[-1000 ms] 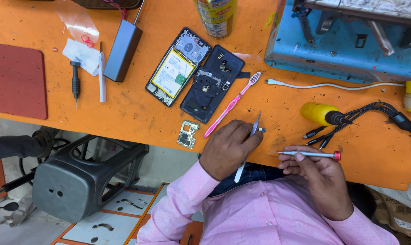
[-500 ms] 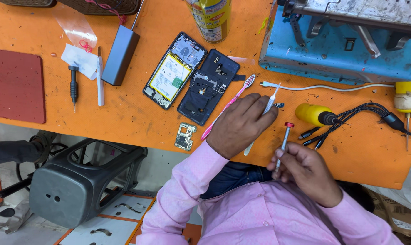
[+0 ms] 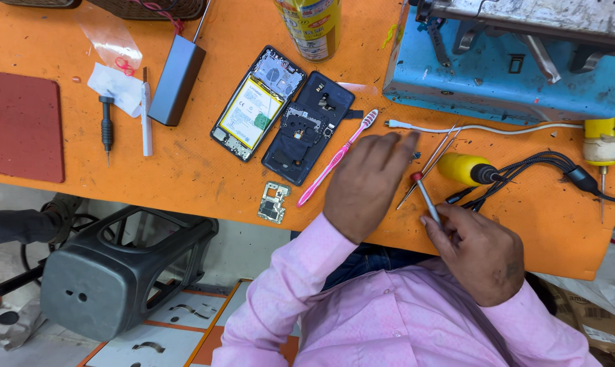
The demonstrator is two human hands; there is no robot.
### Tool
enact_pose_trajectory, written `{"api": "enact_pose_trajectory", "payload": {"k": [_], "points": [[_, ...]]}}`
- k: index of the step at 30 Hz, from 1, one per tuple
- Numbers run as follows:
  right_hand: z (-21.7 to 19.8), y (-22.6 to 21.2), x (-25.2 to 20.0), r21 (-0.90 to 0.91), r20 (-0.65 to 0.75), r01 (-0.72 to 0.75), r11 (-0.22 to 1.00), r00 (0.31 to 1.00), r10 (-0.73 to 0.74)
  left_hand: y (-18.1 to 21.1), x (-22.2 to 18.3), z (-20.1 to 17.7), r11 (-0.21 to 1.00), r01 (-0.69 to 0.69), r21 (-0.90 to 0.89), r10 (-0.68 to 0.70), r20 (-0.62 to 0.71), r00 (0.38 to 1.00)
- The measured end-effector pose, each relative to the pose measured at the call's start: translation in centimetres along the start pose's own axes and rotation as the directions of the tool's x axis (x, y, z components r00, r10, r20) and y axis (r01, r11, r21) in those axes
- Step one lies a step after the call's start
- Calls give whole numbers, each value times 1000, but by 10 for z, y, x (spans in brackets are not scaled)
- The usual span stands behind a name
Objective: The person repairs a mobile phone by handling a small circuit board and components. The person uses tweezers and a small screwdriver to manipulate the internal components of a disassembled phone on a workbench.
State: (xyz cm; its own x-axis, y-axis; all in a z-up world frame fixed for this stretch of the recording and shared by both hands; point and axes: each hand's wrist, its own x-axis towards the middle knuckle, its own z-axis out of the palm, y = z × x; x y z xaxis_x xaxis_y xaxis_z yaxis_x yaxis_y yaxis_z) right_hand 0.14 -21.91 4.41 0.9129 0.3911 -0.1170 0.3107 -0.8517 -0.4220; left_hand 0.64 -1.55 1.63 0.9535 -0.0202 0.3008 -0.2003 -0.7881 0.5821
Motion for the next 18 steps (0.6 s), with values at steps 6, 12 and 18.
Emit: {"api": "enact_pose_trajectory", "payload": {"k": [6, 12, 18], "points": [[13, 1, 11, -77, -105, 97, 992, 989, -105, 8, -34, -24, 991, 129, -35, -130, -32, 991], [13, 7, 4, -100, -128, 161, 982, 977, -173, -14, -77, -66, 922, 386, 12, -377, -191, 906], [13, -17, -1, 32, -88, 224, 974, 971, -221, -31, -102, -92, 806, 573, 151, -542, -202, 816]]}}
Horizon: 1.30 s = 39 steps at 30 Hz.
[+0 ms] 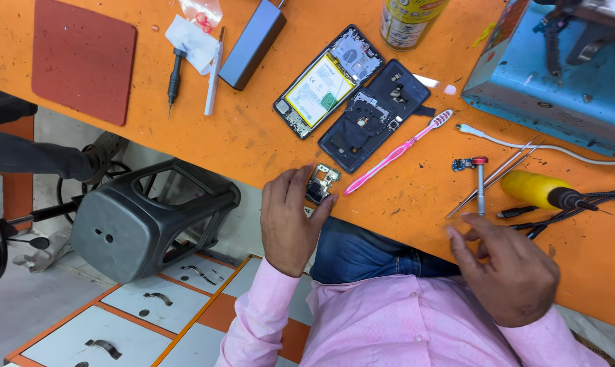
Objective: The person repairs a mobile phone by handling a small circuit board and components. The person uses tweezers and a small screwdriver to manipulate the internal components of a disassembled phone on a workbench.
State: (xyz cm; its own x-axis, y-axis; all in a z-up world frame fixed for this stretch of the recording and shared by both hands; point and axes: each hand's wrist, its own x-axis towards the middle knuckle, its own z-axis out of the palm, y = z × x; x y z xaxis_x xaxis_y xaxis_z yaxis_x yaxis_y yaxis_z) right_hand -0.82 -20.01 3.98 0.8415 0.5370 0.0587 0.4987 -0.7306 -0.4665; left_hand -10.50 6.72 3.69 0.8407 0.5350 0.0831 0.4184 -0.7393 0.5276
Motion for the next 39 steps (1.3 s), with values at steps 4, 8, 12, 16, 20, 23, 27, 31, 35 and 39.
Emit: {"api": "enact_pose_trajectory", "payload": {"k": [4, 8, 12, 16, 20, 23, 27, 31, 35, 39], "points": [[6, -17, 8, 106, 23, 67, 992, 997, -70, -6, -1, 2, 999, 41, -34, -40, 34, 999], [8, -23, 8, 221, 77, 13, 975, 997, -31, -5, 2, 1, 973, 158, -167, -143, 95, 985], [19, -21, 3, 678, 339, -350, 647, 929, 147, 20, -10, 6, 924, -31, -381, 64, 74, 995], [38, -11, 7, 791, 575, -591, 159, 807, 137, 42, -10, 17, 826, -211, -523, 305, 100, 947], [47, -6, 5, 791, 545, -590, 159, 799, 253, 42, -1, 23, 790, -240, -564, 356, 103, 929], [40, -6, 7, 788, 497, -568, 237, 815, 299, 34, 0, 21, 834, -233, -501, 293, 43, 955], [35, -12, 10, 745, 440, -537, 396, 841, 314, 25, -1, 26, 932, -240, -272, 241, -28, 970], [36, -12, 10, 729, 430, -523, 441, 852, 300, 26, 0, 29, 938, -237, -252, 233, -45, 971], [37, -2, 10, 766, 495, -572, 295, 816, 298, 32, 0, 28, 888, -151, -435, 198, 65, 978], [37, 3, 8, 774, 566, -614, 156, 781, 266, 41, -6, 45, 678, 263, -686, 23, 377, 926]]}}
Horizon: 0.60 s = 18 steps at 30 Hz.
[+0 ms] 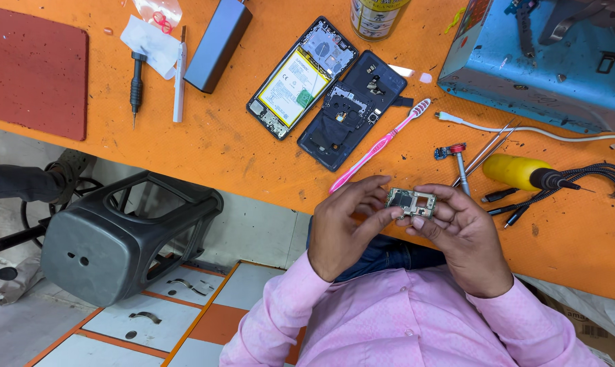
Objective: The person repairs a mobile phone by handling a small circuit board and components. The person uses tweezers and a small screwdriver to manipulate the internal components of a disassembled phone on a workbench.
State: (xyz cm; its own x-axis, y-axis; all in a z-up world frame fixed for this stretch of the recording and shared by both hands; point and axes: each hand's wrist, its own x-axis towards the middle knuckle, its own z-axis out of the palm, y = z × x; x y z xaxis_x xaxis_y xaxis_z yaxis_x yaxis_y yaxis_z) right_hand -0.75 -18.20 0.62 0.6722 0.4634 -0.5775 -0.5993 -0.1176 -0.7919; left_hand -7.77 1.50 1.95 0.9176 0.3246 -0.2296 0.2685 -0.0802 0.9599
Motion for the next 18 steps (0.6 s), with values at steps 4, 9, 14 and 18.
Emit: {"api": "enact_pose_trajectory", "payload": {"k": [4, 9, 14, 18], "points": [[-2, 6, 1, 73, 38, 1, 997, 999, -4, -16, 7, 12, 921, 182, -343, -161, 89, 983], [-6, 18, 3, 22, -36, 14, 1000, 999, -14, -20, 10, 11, 943, 217, -252, -183, 152, 971], [-5, 15, 4, -7, -58, 36, 999, 998, -36, -13, 11, 7, 969, 109, -220, -82, 125, 989], [0, 8, 3, -41, -80, 54, 998, 995, -57, -3, 10, -6, 996, -58, -73, 59, 6, 998]]}}
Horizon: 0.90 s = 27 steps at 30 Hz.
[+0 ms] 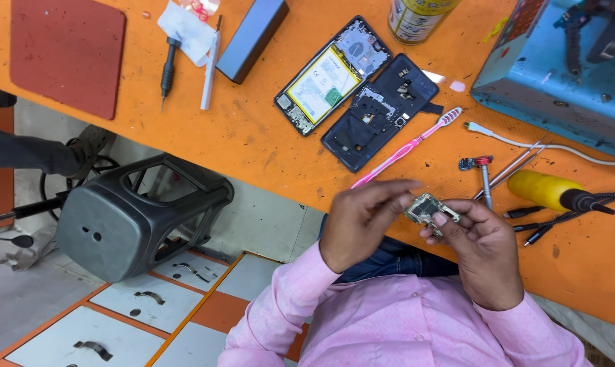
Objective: The person repairs a mobile phone by handling a small circuit board and components. The person uses tweezers and a small screwdriver to manipulate the internal components of a disassembled phone on a workbench.
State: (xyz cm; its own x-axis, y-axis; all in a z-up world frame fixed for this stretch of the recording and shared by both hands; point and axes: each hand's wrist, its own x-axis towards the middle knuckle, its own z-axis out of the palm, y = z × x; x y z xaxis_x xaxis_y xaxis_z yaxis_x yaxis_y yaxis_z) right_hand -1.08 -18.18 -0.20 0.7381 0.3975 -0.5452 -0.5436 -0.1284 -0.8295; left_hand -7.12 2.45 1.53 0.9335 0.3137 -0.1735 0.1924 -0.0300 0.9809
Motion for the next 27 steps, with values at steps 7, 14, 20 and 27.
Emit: {"api": "enact_pose_trajectory", "payload": {"k": [7, 14, 20, 27], "points": [[4, -9, -2, -127, -41, 37, 991, 998, -43, 6, 28, -84, 860, -30, 510, 337, -523, 783], [10, -3, -4, -191, -73, 101, 976, 991, -116, 7, 26, -97, 721, -13, 693, 482, -488, 728], [24, -22, -7, -671, -67, 186, 718, 949, -309, -1, 25, -94, 676, 77, 733, 437, -483, 759], [30, -39, -8, -769, 95, 325, 551, 910, -403, -21, 34, -147, 478, 173, 861, 542, -444, 714]]}}
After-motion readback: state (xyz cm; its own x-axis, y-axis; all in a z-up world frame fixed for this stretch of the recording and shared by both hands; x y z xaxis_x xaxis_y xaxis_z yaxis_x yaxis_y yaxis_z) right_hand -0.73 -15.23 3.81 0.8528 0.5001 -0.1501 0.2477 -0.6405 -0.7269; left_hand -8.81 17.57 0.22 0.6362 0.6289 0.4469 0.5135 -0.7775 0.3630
